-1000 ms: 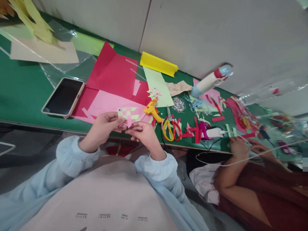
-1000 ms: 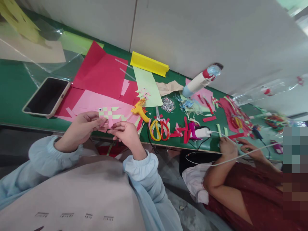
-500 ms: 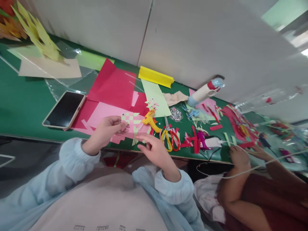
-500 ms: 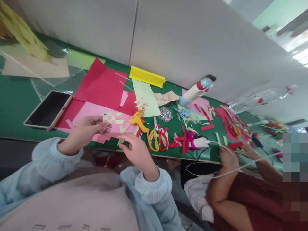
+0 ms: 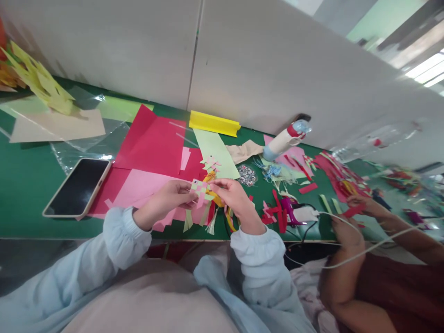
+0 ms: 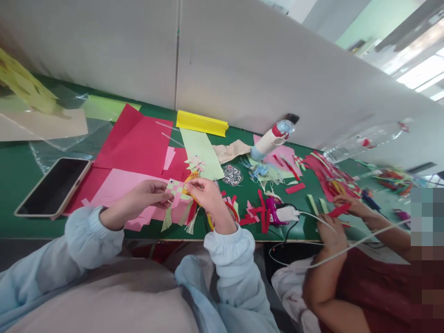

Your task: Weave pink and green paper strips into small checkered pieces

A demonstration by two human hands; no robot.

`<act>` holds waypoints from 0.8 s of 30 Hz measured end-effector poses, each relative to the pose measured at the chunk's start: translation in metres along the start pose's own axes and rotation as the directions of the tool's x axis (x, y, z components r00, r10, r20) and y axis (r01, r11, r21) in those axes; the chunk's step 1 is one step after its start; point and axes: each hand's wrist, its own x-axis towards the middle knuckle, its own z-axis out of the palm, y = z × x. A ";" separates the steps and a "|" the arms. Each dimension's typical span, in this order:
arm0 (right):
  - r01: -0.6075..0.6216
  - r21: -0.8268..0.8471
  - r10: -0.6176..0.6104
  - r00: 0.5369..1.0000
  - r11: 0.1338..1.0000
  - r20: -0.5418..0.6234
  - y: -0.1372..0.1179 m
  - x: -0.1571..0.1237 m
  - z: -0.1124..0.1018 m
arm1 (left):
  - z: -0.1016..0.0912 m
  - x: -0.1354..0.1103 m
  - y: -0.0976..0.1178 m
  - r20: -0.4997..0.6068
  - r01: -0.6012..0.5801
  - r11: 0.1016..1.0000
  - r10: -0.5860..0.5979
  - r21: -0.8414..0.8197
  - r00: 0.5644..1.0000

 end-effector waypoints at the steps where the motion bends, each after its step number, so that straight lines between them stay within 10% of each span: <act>1: -0.011 -0.024 0.011 1.000 1.000 0.004 0.000 0.003 -0.001 | 0.000 0.004 0.001 0.005 0.003 1.000 -0.003 0.020 1.000; 15: -0.069 0.004 0.067 0.986 0.998 0.155 0.000 0.036 -0.034 | 0.001 0.061 0.016 0.035 -0.142 0.874 0.142 0.465 0.989; 24: -0.139 -0.137 0.119 0.982 0.981 -0.144 0.015 0.102 -0.043 | -0.017 0.086 0.003 -0.234 -0.050 0.836 0.209 0.546 0.950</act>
